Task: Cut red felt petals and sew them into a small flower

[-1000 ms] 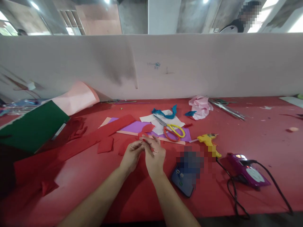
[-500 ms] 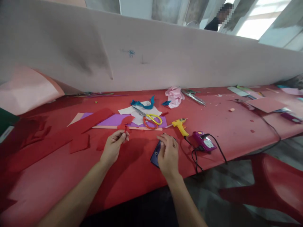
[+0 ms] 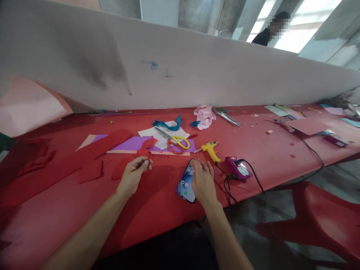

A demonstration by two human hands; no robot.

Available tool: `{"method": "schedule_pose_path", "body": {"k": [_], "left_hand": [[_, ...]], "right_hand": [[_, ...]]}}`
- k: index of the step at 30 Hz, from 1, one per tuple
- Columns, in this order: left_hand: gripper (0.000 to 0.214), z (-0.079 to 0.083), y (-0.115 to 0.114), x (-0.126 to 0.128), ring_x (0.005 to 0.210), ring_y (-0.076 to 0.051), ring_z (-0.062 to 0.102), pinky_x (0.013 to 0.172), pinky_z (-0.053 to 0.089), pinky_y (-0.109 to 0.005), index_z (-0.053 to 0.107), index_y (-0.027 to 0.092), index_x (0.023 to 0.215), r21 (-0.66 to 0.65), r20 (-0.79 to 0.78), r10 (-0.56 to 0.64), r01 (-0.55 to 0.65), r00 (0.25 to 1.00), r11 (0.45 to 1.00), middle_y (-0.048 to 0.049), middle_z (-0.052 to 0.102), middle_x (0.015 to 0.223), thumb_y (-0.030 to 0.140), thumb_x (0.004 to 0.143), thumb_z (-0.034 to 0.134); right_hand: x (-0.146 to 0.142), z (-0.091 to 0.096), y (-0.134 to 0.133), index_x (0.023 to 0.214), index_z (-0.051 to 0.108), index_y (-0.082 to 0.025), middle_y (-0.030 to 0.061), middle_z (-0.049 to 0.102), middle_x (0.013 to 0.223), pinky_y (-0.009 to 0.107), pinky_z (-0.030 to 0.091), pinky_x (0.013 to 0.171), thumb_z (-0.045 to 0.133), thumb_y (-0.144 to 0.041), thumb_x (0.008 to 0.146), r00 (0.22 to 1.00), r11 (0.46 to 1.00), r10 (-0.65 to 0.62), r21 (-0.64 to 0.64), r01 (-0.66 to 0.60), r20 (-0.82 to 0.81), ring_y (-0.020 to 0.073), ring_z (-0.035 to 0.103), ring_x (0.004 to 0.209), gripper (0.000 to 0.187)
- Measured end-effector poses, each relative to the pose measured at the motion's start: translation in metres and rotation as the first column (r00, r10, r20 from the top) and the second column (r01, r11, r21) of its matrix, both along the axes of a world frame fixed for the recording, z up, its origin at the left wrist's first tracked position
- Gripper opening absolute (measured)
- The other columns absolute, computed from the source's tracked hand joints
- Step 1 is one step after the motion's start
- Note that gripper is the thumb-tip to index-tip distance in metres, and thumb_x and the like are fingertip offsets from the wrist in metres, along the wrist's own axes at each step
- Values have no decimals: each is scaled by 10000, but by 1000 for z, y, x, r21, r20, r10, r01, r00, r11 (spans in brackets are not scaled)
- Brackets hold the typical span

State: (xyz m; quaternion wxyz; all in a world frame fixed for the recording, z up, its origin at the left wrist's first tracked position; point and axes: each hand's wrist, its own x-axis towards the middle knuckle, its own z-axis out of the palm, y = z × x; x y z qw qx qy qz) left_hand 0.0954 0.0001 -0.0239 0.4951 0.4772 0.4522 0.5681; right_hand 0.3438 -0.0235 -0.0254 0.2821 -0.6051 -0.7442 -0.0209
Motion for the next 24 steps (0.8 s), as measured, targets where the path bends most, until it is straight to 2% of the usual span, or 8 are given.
{"method": "schedule_pose_path", "body": {"k": [2, 4, 5, 7, 10, 13, 18, 24], "left_hand": [[166, -1, 0, 1, 650, -144, 503, 677, 387, -244, 683, 186, 778, 0, 2, -3, 3, 1000, 1000, -2, 594, 630, 340, 775, 620], [166, -2, 1, 1, 655, -143, 508, 682, 390, -243, 685, 186, 777, 8, 5, -1, 1, 1000, 1000, -2, 595, 632, 337, 778, 619], [163, -3, 1, 1, 656, -140, 509, 682, 391, -241, 686, 185, 773, 12, 10, 1, -2, 1000, 1000, -1, 594, 632, 334, 779, 621], [149, -5, 2, 0, 654, -130, 512, 678, 394, -232, 690, 184, 776, 13, 51, 6, -7, 999, 1000, 2, 603, 649, 323, 772, 635], [140, -6, 4, -3, 683, -126, 542, 686, 416, -228, 699, 186, 810, -2, 203, 24, -24, 979, 1000, -4, 642, 724, 289, 716, 693], [183, -3, 5, -6, 745, -149, 584, 704, 448, -247, 702, 184, 838, -20, 326, 48, -43, 944, 999, -26, 676, 798, 272, 679, 721], [219, 0, 6, -7, 775, -162, 609, 717, 468, -267, 698, 182, 884, -43, 343, 83, -73, 936, 996, -35, 695, 830, 300, 700, 704], [193, -6, 6, -7, 764, -139, 596, 745, 453, -252, 702, 181, 884, -17, 242, 62, -59, 968, 998, -12, 688, 821, 286, 722, 690]], "right_hand": [[-9, 8, -1, 1121, 546, -194, 100, 689, 1053, 522, 359, 1004, 360, -144, 877, 991, 999, -33, -8, 32, -131, 262, 581, 1068, 311], [-30, 19, -1, 1119, 544, -202, 106, 679, 1069, 481, 427, 937, 375, -206, 902, 947, 999, -38, -40, 27, -319, 256, 596, 1045, 275], [-44, 24, 0, 1135, 536, -207, 108, 670, 1092, 457, 447, 919, 404, -241, 905, 907, 999, -18, -53, -5, -420, 250, 601, 1048, 267], [-80, 33, 4, 1180, 520, -224, 101, 645, 1171, 424, 436, 957, 509, -293, 876, 814, 985, 68, -91, -147, -577, 240, 580, 1117, 311], [-133, 37, 16, 1181, 533, -234, 79, 659, 1150, 369, 468, 939, 630, -311, 802, 636, 949, 119, -102, -299, -762, 220, 609, 1081, 399], [-167, 31, 28, 1022, 615, -212, 54, 701, 993, 326, 518, 851, 618, -293, 803, 495, 930, 105, -91, -356, -863, 193, 663, 926, 234], [-176, 20, 34, 967, 638, -221, 30, 702, 944, 295, 525, 816, 600, -306, 820, 396, 932, 122, -32, -361, -910, 173, 662, 876, 175], [-168, 18, 30, 892, 662, -221, 4, 712, 878, 281, 529, 778, 602, -304, 817, 358, 944, 119, -6, -330, -926, 168, 663, 818, 127]]}}
